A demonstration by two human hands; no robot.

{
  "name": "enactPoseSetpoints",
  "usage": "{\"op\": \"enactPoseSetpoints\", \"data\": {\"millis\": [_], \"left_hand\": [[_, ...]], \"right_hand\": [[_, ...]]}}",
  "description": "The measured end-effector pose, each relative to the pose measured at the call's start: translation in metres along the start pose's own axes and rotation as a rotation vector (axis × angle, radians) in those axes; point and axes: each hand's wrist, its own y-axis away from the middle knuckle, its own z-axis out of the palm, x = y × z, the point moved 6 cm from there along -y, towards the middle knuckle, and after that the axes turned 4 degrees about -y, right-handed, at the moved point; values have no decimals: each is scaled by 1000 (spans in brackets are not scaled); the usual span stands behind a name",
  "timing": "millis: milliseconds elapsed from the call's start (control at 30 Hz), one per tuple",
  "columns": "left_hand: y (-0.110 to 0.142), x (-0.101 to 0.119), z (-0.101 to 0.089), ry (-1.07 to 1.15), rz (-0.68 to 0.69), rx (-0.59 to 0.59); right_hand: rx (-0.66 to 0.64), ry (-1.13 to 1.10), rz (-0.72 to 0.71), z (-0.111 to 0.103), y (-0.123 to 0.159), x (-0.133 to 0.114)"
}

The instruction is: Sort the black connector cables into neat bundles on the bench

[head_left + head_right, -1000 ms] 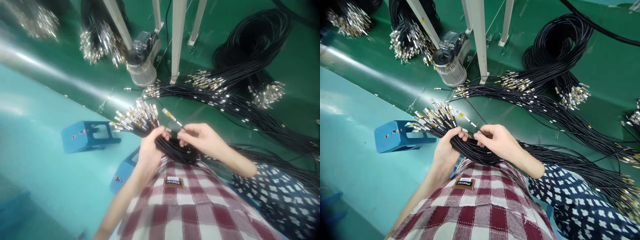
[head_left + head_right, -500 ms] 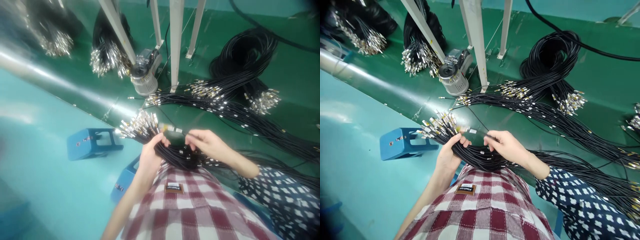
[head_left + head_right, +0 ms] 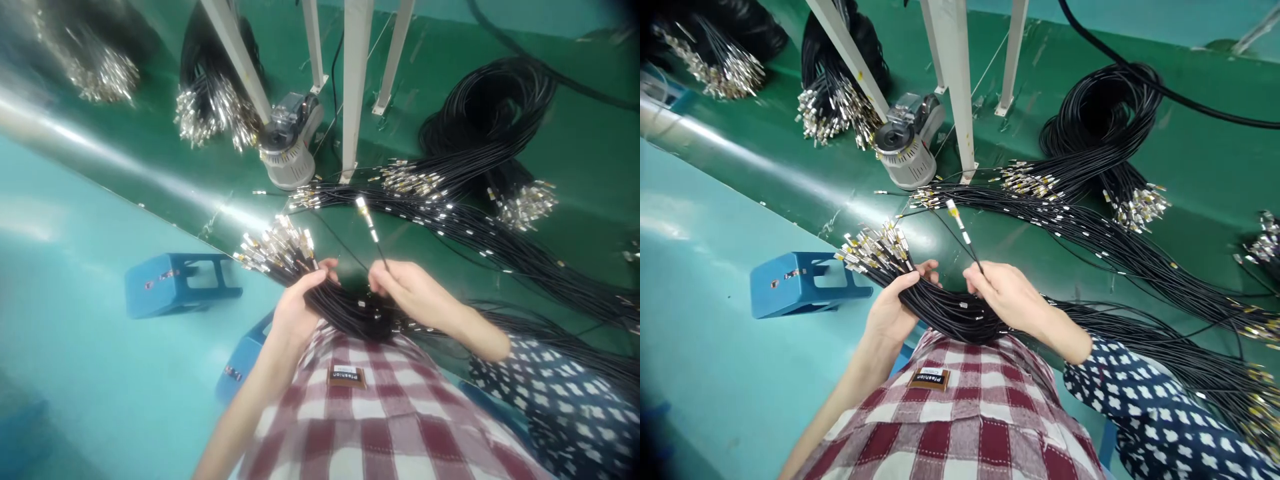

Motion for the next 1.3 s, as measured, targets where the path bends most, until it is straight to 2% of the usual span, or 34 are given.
{"op": "enactPoseSetpoints", "data": {"millis": [100,167,367,533,600,700,767,833,1000,1033,1167,1233,1300], "left_hand": [[-1,1,4,29,17,-38],[-1,3,10,15,51,-64],[3,7,24,-90,88,-87],[6,2,22,-144,60,10],[8,1,23,-143,75,38],[10,1,25,-157,112,73],[12,1,27,-178,130,82],[13,1,27,-185,139,84],[13,-1,24,-175,151,82],[13,-1,24,-181,153,79],[16,2,29,-203,180,63],[18,3,32,-196,179,37],[20,2,33,-174,159,1]], "right_hand": [[-187,94,74,-1,17,13],[-293,131,73,2,27,19],[-352,178,-17,10,38,22],[-406,214,-68,9,38,14],[-320,204,-77,4,33,3],[-49,152,-130,-4,23,-20],[76,142,-166,-6,22,-29],[84,171,-172,-5,28,-27],[-127,137,-54,-12,53,-1],[-106,117,-31,-16,54,-1],[150,61,-41,-18,36,-25],[142,-36,-40,-7,23,-34],[52,-194,-16,2,12,-34]]}}
